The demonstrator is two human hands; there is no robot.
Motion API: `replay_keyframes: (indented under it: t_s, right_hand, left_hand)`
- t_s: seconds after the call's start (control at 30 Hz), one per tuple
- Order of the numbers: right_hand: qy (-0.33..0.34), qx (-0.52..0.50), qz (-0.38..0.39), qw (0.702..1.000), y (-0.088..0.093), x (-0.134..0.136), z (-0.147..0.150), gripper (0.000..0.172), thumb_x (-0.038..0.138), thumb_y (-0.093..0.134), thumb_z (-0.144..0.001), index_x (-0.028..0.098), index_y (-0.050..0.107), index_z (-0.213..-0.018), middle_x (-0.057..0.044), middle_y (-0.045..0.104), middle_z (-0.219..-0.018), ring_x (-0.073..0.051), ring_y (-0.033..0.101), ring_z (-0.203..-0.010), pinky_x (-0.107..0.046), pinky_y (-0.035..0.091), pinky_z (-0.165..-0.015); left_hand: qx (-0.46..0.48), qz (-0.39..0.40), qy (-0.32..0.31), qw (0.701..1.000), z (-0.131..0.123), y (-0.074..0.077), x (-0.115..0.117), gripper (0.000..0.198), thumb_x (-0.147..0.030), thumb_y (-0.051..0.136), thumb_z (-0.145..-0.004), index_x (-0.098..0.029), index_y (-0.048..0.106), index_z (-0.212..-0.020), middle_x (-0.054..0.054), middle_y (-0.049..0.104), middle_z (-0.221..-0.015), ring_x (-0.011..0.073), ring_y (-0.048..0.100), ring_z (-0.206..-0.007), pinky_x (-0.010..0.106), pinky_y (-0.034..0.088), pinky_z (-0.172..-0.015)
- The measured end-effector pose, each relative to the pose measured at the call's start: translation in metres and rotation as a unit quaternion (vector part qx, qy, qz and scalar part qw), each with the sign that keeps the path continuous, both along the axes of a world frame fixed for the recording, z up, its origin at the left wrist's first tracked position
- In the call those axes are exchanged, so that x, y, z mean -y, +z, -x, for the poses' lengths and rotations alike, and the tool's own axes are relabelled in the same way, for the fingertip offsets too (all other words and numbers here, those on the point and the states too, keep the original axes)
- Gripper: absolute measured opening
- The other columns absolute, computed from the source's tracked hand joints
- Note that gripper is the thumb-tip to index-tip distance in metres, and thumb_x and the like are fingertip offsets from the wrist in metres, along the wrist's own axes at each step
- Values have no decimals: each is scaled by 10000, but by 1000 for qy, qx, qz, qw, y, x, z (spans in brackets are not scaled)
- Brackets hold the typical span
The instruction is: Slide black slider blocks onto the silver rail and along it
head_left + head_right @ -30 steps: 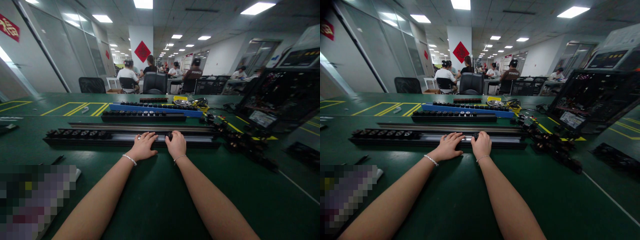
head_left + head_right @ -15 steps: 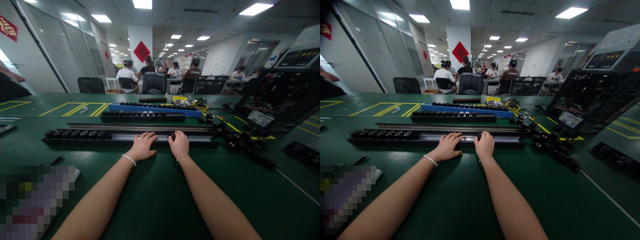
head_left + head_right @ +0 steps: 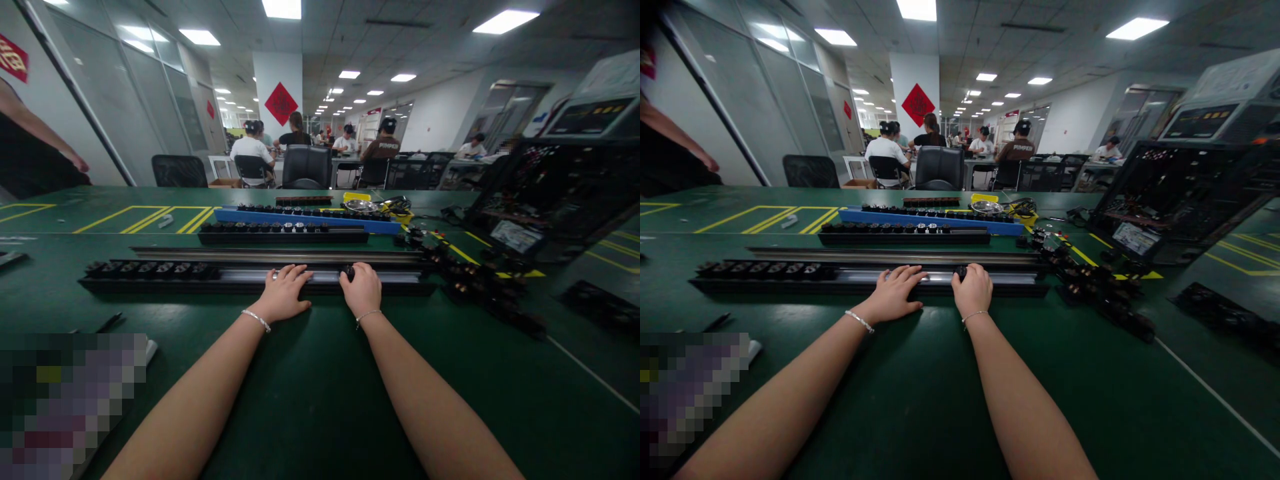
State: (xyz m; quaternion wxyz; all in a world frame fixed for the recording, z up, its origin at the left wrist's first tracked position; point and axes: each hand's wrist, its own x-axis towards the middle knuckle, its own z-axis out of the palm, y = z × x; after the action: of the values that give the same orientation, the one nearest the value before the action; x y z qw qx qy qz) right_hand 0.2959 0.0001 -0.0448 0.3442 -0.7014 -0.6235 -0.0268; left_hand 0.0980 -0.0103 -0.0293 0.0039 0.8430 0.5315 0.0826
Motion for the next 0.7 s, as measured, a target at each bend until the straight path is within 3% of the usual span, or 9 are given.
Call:
replay_keyframes:
  t_s: [0.7]
  right_hand:
    - [-4, 21, -17, 1000, -2, 0, -8, 326, 411, 513, -793, 152, 640, -945, -107, 626, -1038, -241, 500, -1017, -359, 356, -887]
  left_hand:
    - [-4, -2, -5, 1000, 0, -1, 0, 701, -498, 572, -730, -347, 333, -1372, 27, 295, -1496, 320, 229, -1347, 615, 162, -1049]
